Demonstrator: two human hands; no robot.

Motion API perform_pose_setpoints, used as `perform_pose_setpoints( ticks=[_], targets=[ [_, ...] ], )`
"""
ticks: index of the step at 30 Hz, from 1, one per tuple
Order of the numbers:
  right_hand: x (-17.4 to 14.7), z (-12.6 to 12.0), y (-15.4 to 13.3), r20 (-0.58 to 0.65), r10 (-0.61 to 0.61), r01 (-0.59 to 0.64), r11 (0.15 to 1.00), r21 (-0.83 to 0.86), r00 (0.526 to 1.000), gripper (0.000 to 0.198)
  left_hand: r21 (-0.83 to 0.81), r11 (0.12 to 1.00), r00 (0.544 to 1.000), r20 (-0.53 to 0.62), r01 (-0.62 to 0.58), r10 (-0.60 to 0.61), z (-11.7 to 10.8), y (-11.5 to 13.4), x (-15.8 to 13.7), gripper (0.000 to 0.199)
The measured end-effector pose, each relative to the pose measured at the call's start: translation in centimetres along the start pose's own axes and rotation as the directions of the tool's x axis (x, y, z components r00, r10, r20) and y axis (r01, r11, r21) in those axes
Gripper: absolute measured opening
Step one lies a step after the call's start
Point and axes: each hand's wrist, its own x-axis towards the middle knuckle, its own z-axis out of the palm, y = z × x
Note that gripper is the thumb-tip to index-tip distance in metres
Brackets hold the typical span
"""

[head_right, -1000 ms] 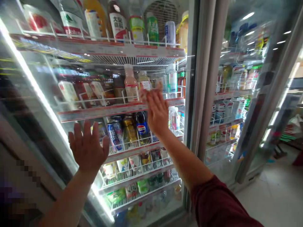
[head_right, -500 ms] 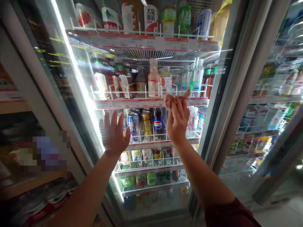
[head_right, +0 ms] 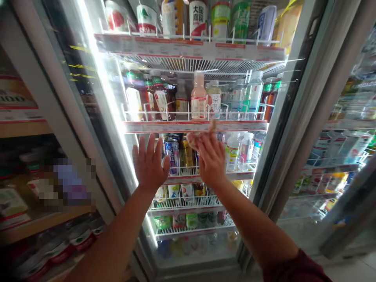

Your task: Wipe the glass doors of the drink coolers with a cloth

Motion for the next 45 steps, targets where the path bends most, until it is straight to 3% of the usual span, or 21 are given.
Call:
perform_pose_setpoints(
  ticks=[2,3,5,8,10,13,15,19,21,22,24,27,29,31,33,35,37,39,41,43,45],
  targets=[
    [-0.4,-0.1,-0.6,0.117,-0.085,0.082,0.996,0.028,0.989,0.076,-0.001,1.000,1.000,0.003,0.006,-0.006,0.0,0.0,0.0,0.073],
    [-0.4,-0.1,-0.4,0.110,-0.075,0.073,0.997,0.024,0.991,0.074,0.001,1.000,1.000,-0.003,-0.003,0.003,0.0,0.0,0.0,0.074],
    [0.2,-0.1,0.7,-0.014,0.035,-0.035,0.999,-0.014,0.999,0.068,0.005,1.000,1.000,-0.018,-0.025,0.025,0.1,0.0,0.0,0.076],
    [0.7,0.1,1.5,-0.160,0.170,-0.181,0.982,-0.053,0.972,0.064,-0.028,0.999,0.999,-0.029,-0.039,0.038,0.1,-0.1,0.0,0.073],
    [0.0,0.2,0.6,-0.097,0.151,-0.156,0.987,-0.042,0.984,0.067,-0.063,0.998,1.000,-0.016,-0.014,0.013,0.2,-0.1,0.0,0.068],
    [-1.5,-0.1,-0.9,0.107,-0.004,0.002,1.000,0.018,0.994,0.075,-0.101,0.994,0.999,0.023,0.031,-0.029,0.2,-0.2,-0.1,0.065],
    [-1.7,-0.5,-0.2,0.146,-0.037,0.036,0.999,0.013,0.989,0.076,-0.112,0.993,0.999,0.032,0.027,-0.023,0.3,-0.3,-0.1,0.067],
    [-0.7,-1.2,4.0,-0.016,0.167,-0.167,0.979,-0.113,0.986,0.069,-0.132,0.991,1.000,0.026,0.020,-0.017,0.5,-0.7,-0.3,0.073],
    [-0.9,-1.2,4.5,-0.069,0.216,-0.224,0.964,-0.146,0.974,0.070,-0.166,0.984,0.997,0.056,0.059,-0.050,0.6,-0.9,-0.4,0.073],
    [-1.3,-1.1,4.0,-0.067,0.197,-0.205,0.968,-0.143,0.978,0.072,-0.174,0.982,0.996,0.070,0.072,-0.061,0.7,-1.0,-0.4,0.073],
    [-2.4,-0.9,2.4,0.019,0.051,-0.049,0.994,-0.093,0.999,0.075,-0.151,0.986,0.996,0.068,0.069,-0.059,0.8,-1.1,-0.4,0.074],
    [-3.2,-0.8,1.3,0.209,-0.165,0.171,0.985,-0.009,0.964,0.078,-0.083,0.997,1.000,0.019,-0.001,0.003,0.7,-1.2,-0.2,0.080],
    [-2.5,-1.1,2.8,0.171,-0.092,0.102,0.993,-0.052,0.981,0.076,-0.060,0.998,1.000,0.007,-0.021,0.022,0.7,-1.2,-0.1,0.082],
    [-1.3,-1.5,5.5,-0.018,0.098,-0.100,0.990,-0.096,0.995,0.071,-0.061,0.998,1.000,0.011,-0.018,0.018,0.6,-1.2,0.0,0.082],
    [-0.5,-1.7,7.4,-0.201,0.270,-0.290,0.954,-0.077,0.942,0.068,-0.065,0.998,1.000,0.018,0.001,0.000,0.6,-1.1,0.0,0.081],
    [-0.7,-1.5,7.2,-0.261,0.361,-0.385,0.922,-0.045,0.895,0.068,-0.070,0.997,1.000,0.024,0.007,-0.006,0.6,-1.1,0.1,0.081],
    [-1.9,-0.9,5.1,-0.188,0.316,-0.327,0.945,-0.030,0.930,0.073,-0.071,0.997,1.000,0.018,0.011,-0.010,0.5,-1.2,0.1,0.080],
    [-3.3,-0.4,2.6,-0.026,0.114,-0.114,0.993,0.009,0.993,0.078,-0.089,0.996,1.000,0.009,-0.001,0.001,0.5,-1.2,0.2,0.080],
    [-3.9,-0.4,1.6,0.085,-0.045,0.041,0.998,0.046,0.995,0.079,-0.114,0.993,1.000,0.017,0.002,0.000,0.5,-1.3,0.2,0.080],
    [-3.5,-0.8,2.6,0.059,0.007,-0.008,1.000,0.006,0.998,0.077,-0.132,0.991,1.000,0.027,0.007,-0.004,0.5,-1.3,0.2,0.081],
    [-2.7,-1.1,4.4,-0.072,0.179,-0.183,0.982,-0.053,0.981,0.073,-0.139,0.990,1.000,0.028,0.007,-0.004,0.5,-1.3,0.2,0.082]
  ],
)
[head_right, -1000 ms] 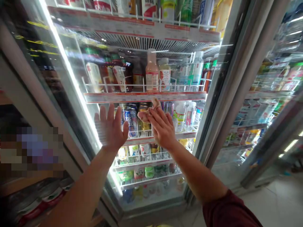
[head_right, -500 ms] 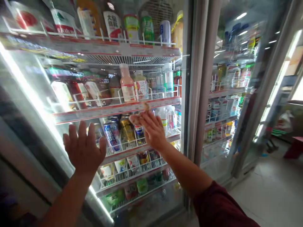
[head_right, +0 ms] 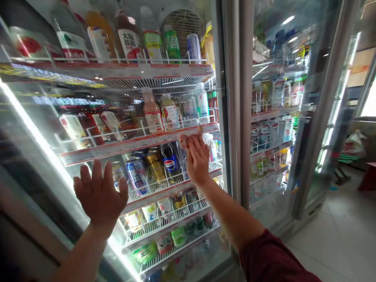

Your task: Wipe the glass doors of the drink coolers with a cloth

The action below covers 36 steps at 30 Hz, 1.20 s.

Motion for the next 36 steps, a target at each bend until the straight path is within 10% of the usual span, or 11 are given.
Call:
perform_pose_setpoints(
  ticks=[4,10,17,25,30,36],
  targets=[
    [-0.2,0.6,-0.1,-0.084,0.108,-0.107,0.994,0.016,0.991,0.072,0.028,1.000,1.000,-0.014,-0.009,0.009,0.0,0.1,0.0,0.082],
    [-3.7,1.1,-4.1,0.270,-0.244,0.234,0.970,0.071,0.931,0.057,0.054,0.999,1.000,0.008,0.001,-0.002,0.0,0.1,-0.1,0.081],
    [-0.5,0.9,-4.8,0.263,0.226,-0.189,0.969,-0.157,0.938,0.056,0.037,0.999,1.000,0.017,0.001,-0.001,-0.2,-0.1,0.1,0.080],
    [-1.5,0.8,-12.6,0.474,0.023,-0.145,0.964,0.223,0.880,0.084,-0.191,0.980,0.991,0.113,-0.047,0.070,0.1,4.1,-0.2,0.069],
    [-0.3,-1.2,-8.4,0.404,-0.115,-0.027,0.944,0.329,0.908,0.075,-0.151,0.989,0.997,0.076,0.002,0.009,1.7,8.5,0.5,0.065],
    [-2.8,-2.2,0.9,0.260,-0.082,0.121,0.983,-0.137,0.962,0.057,-0.043,0.998,0.999,-0.022,0.047,-0.048,1.9,8.9,0.1,0.059]
  ],
)
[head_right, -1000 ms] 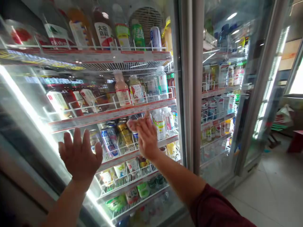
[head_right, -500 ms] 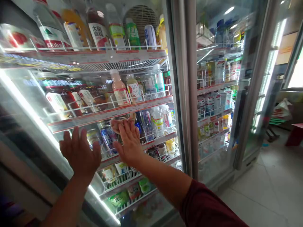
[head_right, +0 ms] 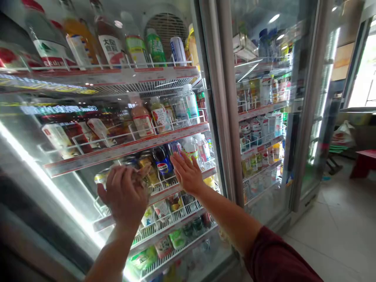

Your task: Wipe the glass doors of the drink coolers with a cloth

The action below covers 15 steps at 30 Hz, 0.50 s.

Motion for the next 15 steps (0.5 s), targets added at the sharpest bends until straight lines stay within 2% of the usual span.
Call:
perform_pose_setpoints(
  ticks=[3,6,8,13,15],
  targets=[
    [-1.7,1.3,2.0,-0.047,-0.102,0.097,0.990,-0.099,0.994,0.056,0.063,0.998,0.999,0.031,-0.033,0.031,-0.2,-1.3,-2.2,0.074],
    [-2.3,2.0,2.2,-0.038,-0.107,0.101,0.987,-0.122,0.994,0.060,0.052,0.997,0.996,0.070,-0.054,0.050,0.0,-2.2,-2.6,0.089],
    [-2.4,2.1,2.0,-0.034,-0.105,0.100,0.988,-0.116,0.994,0.062,0.037,0.998,0.996,0.066,-0.060,0.057,0.4,-2.3,-0.5,0.094],
    [-2.2,1.8,1.9,-0.076,-0.112,0.105,0.990,-0.096,0.991,0.068,0.042,0.993,0.992,0.061,-0.114,0.112,1.1,-1.5,8.2,0.085],
    [-2.2,1.7,1.9,-0.079,-0.116,0.108,0.990,-0.090,0.990,0.069,0.053,0.990,0.991,0.053,-0.128,0.125,1.1,-1.3,9.3,0.084]
  ],
)
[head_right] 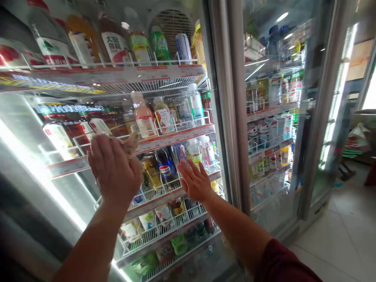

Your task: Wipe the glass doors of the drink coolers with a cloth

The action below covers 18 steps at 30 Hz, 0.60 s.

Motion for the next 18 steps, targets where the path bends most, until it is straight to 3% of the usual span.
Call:
perform_pose_setpoints(
  ticks=[2,7,9,11,16,18],
  targets=[
    [-0.1,0.0,0.0,0.005,0.006,-0.006,1.000,0.001,1.000,0.070,0.009,1.000,1.000,-0.009,0.020,-0.020,-0.1,0.3,-1.7,0.085],
    [-0.4,0.2,0.1,0.033,0.017,-0.017,1.000,0.000,0.999,0.070,0.049,0.995,0.996,0.009,0.083,-0.083,-0.5,0.3,-12.1,0.090],
    [-0.5,0.2,0.1,0.045,0.011,-0.011,1.000,-0.003,0.999,0.069,0.049,0.997,0.997,0.039,0.062,-0.064,-0.9,-0.7,-14.2,0.088],
    [-0.5,0.1,0.2,0.049,0.006,-0.005,1.000,-0.013,0.999,0.067,0.055,0.997,0.997,0.052,0.045,-0.048,-1.6,-2.3,-13.1,0.082],
    [-0.3,0.1,0.2,0.025,-0.001,0.001,1.000,-0.007,1.000,0.068,0.095,0.993,0.996,-0.055,0.075,-0.070,-4.4,-6.7,-2.1,0.073],
    [-0.4,0.1,0.2,0.018,-0.002,0.002,1.000,0.001,1.000,0.069,0.099,0.992,0.994,-0.074,0.082,-0.074,-5.0,-7.2,0.0,0.072]
  ],
)
